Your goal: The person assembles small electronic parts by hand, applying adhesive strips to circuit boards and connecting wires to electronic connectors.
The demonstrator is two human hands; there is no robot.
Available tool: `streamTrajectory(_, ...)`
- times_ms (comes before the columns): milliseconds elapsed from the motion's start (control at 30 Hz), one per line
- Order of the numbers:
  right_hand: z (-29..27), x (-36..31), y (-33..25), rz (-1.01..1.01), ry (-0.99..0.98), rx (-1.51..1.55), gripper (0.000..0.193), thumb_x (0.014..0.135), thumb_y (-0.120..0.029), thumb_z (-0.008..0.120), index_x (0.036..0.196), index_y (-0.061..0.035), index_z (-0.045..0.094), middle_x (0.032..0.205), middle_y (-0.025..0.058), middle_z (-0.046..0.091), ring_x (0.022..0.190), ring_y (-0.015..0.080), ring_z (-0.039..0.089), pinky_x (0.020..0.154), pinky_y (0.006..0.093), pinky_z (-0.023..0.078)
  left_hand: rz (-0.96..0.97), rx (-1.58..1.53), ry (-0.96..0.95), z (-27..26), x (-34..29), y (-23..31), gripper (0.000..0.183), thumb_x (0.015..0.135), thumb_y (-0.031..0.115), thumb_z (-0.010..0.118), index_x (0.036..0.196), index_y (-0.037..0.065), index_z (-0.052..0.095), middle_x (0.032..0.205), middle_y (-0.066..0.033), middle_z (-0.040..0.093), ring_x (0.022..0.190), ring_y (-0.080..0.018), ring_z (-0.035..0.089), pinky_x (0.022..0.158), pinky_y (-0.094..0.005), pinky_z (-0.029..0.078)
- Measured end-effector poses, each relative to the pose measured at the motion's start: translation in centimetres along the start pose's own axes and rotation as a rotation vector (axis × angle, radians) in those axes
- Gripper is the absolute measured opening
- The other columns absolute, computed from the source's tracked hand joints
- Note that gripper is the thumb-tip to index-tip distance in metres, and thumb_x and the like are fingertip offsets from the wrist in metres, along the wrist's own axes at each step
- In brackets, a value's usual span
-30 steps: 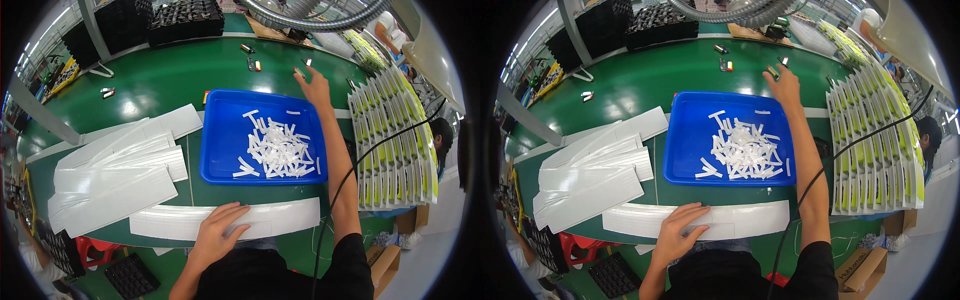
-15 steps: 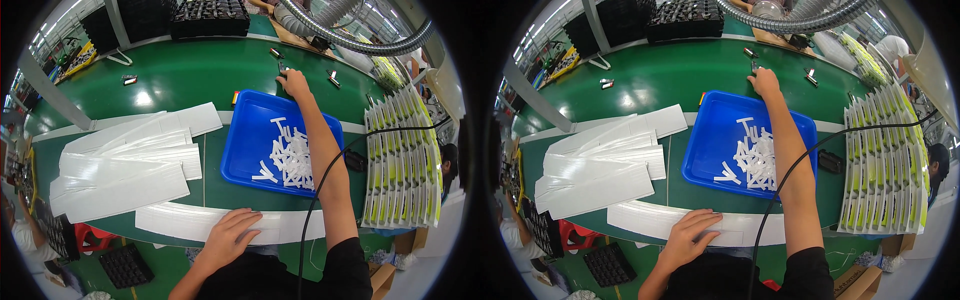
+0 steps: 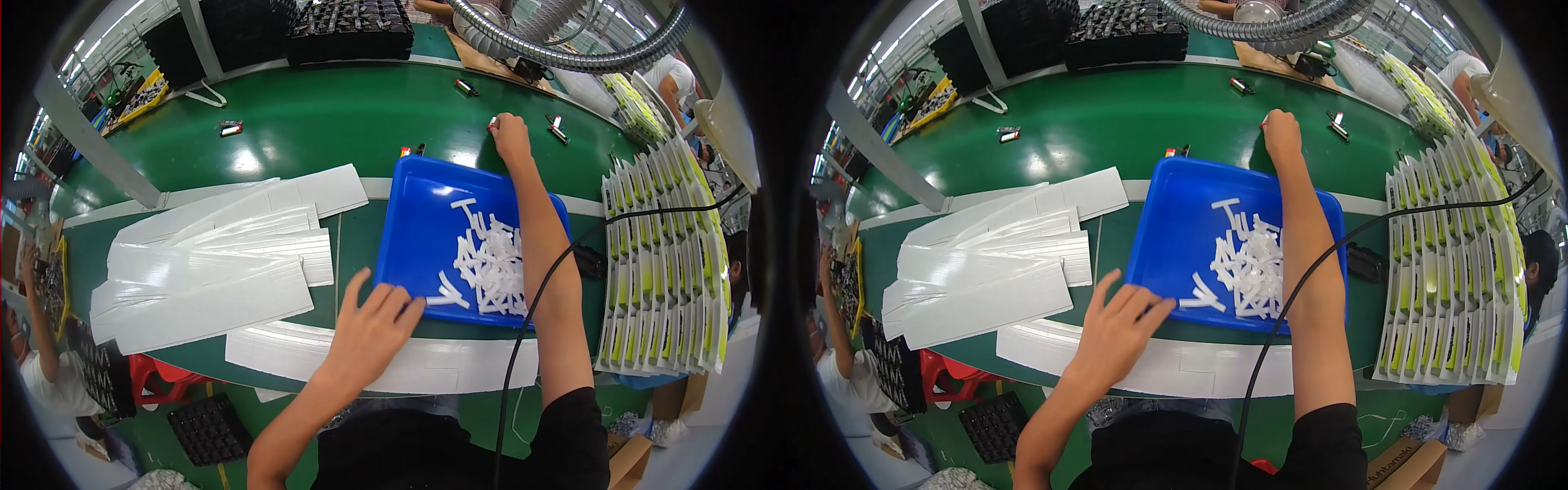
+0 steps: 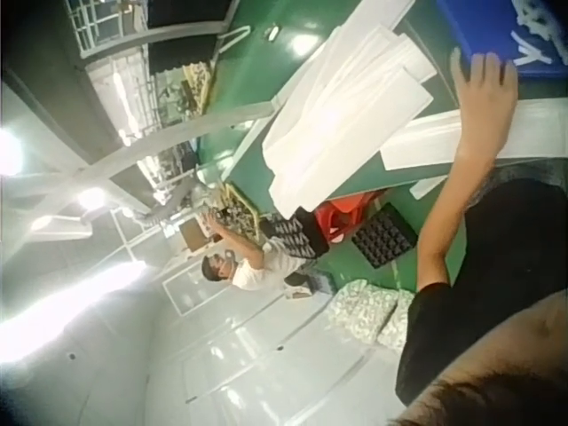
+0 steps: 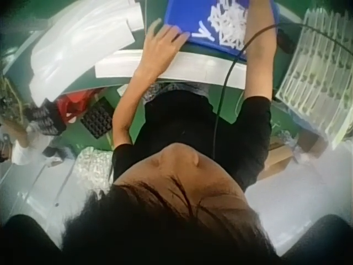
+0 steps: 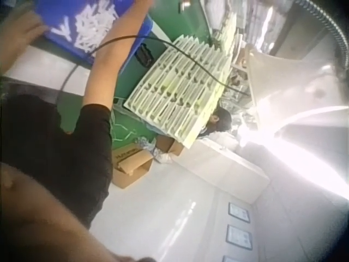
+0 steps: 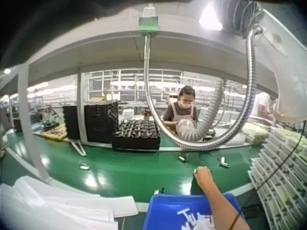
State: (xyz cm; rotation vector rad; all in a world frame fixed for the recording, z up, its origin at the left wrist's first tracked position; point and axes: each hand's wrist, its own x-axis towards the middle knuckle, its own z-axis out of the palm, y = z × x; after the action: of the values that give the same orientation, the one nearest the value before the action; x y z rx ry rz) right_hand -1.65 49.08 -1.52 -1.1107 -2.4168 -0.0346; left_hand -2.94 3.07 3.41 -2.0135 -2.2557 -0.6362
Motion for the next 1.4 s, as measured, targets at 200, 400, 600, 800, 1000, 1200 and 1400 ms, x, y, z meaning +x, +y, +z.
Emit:
streamTrajectory(200, -0.3, -0.7, -0.1, -0.064, 0.095, 0.056, 0.012, 0.084, -0.013, 0.068, 0.088, -0.0025, 0.066, 0.089, 0.0218, 0.067, 0.086, 0.0392, 0.066, 0.077, 0.0467, 0.053, 0.035, 0.008, 0.050, 0.1, -3.6, 0.6, 0.029, 0.079, 0.006, 0.062, 0.107, 0.006, 0.069, 0.094, -0.0036, 0.057, 0.094, -0.0180, 0.056, 0.105, -0.0472, 0.036)
streamTrajectory(400, -0.1, 0.8, 1.9, -0.082, -0.104, -0.160, 0.015, 0.088, -0.013, 0.062, 0.098, -0.0040, 0.067, 0.099, 0.0199, 0.066, 0.090, 0.0381, 0.064, 0.078, 0.0461, 0.052, -0.047, 0.028, 0.066, 0.1, -4.5, 0.7, 0.034, 0.078, 0.004, 0.063, 0.112, 0.006, 0.069, 0.095, -0.0037, 0.058, 0.095, -0.0206, 0.056, 0.097, -0.0453, 0.039)
streamTrajectory(600, -3.5, 0.0, -0.9, -0.287, 0.096, 0.005, 0.016, 0.090, -0.010, 0.058, 0.101, -0.0042, 0.069, 0.095, 0.0199, 0.066, 0.091, 0.0385, 0.065, 0.075, 0.0450, 0.053, -0.107, 0.010, 0.081, 0.9, -4.5, 0.7, 0.033, 0.078, 0.004, 0.063, 0.109, 0.007, 0.070, 0.095, -0.0040, 0.059, 0.092, -0.0213, 0.055, 0.092, -0.0438, 0.040)
streamTrajectory(800, -12.8, -8.5, -8.6, -0.452, 0.291, 0.519, 0.022, 0.086, -0.001, 0.066, 0.108, -0.0021, 0.069, 0.100, 0.0140, 0.070, 0.081, 0.0226, 0.068, 0.074, 0.0295, 0.052, -0.225, -0.114, 0.184, 2.3, -5.1, 1.4, 0.034, 0.077, 0.001, 0.063, 0.109, 0.007, 0.071, 0.096, -0.0038, 0.059, 0.092, -0.0209, 0.055, 0.094, -0.0461, 0.038)
streamTrajectory(1000, -18.4, -22.4, -12.9, -0.135, -0.072, 1.074, 0.024, 0.088, 0.002, 0.064, 0.112, 0.0008, 0.068, 0.102, 0.0121, 0.069, 0.088, 0.0174, 0.067, 0.079, 0.0269, 0.053, -0.276, -0.139, 0.287, 0.7, -4.1, 1.8, 0.037, 0.072, 0.003, 0.076, 0.109, 0.009, 0.071, 0.102, -0.0033, 0.064, 0.096, -0.0225, 0.056, 0.102, -0.0462, 0.031)
streamTrajectory(1200, -22.5, -29.7, -14.7, -0.208, -0.276, 1.094, 0.025, 0.082, 0.009, 0.065, 0.105, 0.0010, 0.069, 0.099, 0.0149, 0.069, 0.089, 0.0229, 0.068, 0.076, 0.0306, 0.054, -0.224, -0.489, 0.457, 0.8, -4.9, 1.6, 0.037, 0.081, 0.015, 0.075, 0.114, 0.001, 0.066, 0.104, -0.0070, 0.063, 0.092, -0.0218, 0.060, 0.086, -0.0386, 0.048)
streamTrajectory(1400, -21.4, -33.0, -14.4, -0.639, -0.082, 0.932, 0.028, 0.071, 0.004, 0.073, 0.098, -0.0048, 0.071, 0.102, 0.0136, 0.070, 0.092, 0.0267, 0.067, 0.072, 0.0317, 0.054, -0.443, -2.108, -0.103, 0.0, -5.0, 1.8, 0.033, 0.101, 0.020, 0.052, 0.121, -0.004, 0.061, 0.097, -0.0088, 0.065, 0.086, -0.0109, 0.060, 0.079, -0.0230, 0.049)
